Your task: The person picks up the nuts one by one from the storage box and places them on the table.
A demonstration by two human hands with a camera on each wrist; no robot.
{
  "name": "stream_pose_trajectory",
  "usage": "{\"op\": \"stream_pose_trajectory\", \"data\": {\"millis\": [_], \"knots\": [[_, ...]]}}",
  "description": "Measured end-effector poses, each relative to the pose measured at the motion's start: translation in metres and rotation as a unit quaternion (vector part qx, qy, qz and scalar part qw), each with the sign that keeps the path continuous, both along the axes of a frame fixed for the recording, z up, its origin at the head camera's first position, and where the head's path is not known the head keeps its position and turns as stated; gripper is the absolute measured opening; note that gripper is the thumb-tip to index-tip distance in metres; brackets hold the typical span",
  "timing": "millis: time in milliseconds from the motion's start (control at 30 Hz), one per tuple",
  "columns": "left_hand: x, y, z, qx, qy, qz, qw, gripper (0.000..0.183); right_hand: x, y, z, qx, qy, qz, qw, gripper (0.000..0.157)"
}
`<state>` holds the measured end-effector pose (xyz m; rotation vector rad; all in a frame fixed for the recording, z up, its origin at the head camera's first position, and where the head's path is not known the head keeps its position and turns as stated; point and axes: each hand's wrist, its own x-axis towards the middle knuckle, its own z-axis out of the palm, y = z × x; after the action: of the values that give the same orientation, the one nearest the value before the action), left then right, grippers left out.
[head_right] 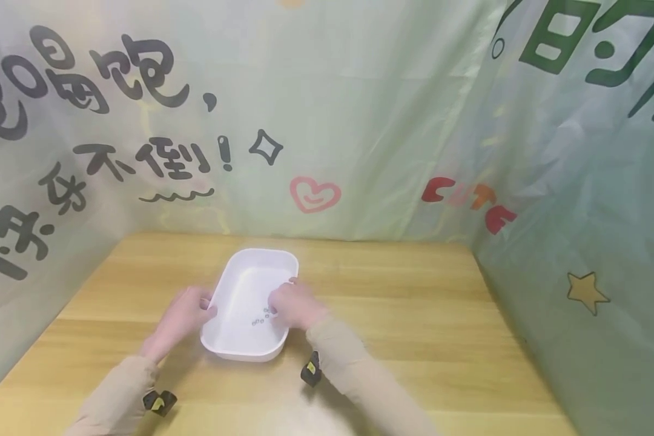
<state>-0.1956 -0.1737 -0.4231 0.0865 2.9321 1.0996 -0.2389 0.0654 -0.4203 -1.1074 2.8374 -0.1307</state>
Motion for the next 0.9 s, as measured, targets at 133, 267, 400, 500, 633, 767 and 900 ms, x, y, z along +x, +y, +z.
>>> {"op": "stream_pose_trajectory", "data": {"millis": [133, 267, 400, 500, 633, 767, 900], "knots": [[0.002, -0.001, -0.004, -0.002, 0.003, 0.003, 1.0, 0.02, 0.002, -0.011, -0.003, 0.04, -0.003, -0.016, 0.999, 0.013], [0.001, 0.0, -0.005, 0.003, 0.01, 0.002, 0.9999, 0.022, 0.004, -0.016, -0.006, 0.064, -0.004, -0.035, 0.997, 0.014], [0.0, 0.0, -0.005, 0.009, 0.007, 0.002, 0.9999, 0.024, 0.005, -0.019, -0.009, 0.07, -0.008, -0.046, 0.996, 0.015], [0.0, 0.0, -0.005, 0.009, 0.008, 0.004, 0.9999, 0.025, 0.004, -0.022, -0.01, 0.067, -0.009, -0.046, 0.997, 0.019], [-0.001, -0.001, -0.006, 0.006, 0.013, 0.006, 0.9999, 0.025, 0.002, -0.025, -0.01, 0.066, -0.003, -0.046, 0.997, 0.021], [-0.001, -0.002, -0.005, 0.002, 0.012, 0.005, 0.9999, 0.024, 0.002, -0.026, -0.009, 0.067, -0.004, -0.049, 0.997, 0.021], [-0.001, -0.002, -0.005, 0.003, 0.009, 0.005, 0.9999, 0.025, 0.003, -0.026, -0.009, 0.063, -0.009, -0.05, 0.997, 0.022]]}}
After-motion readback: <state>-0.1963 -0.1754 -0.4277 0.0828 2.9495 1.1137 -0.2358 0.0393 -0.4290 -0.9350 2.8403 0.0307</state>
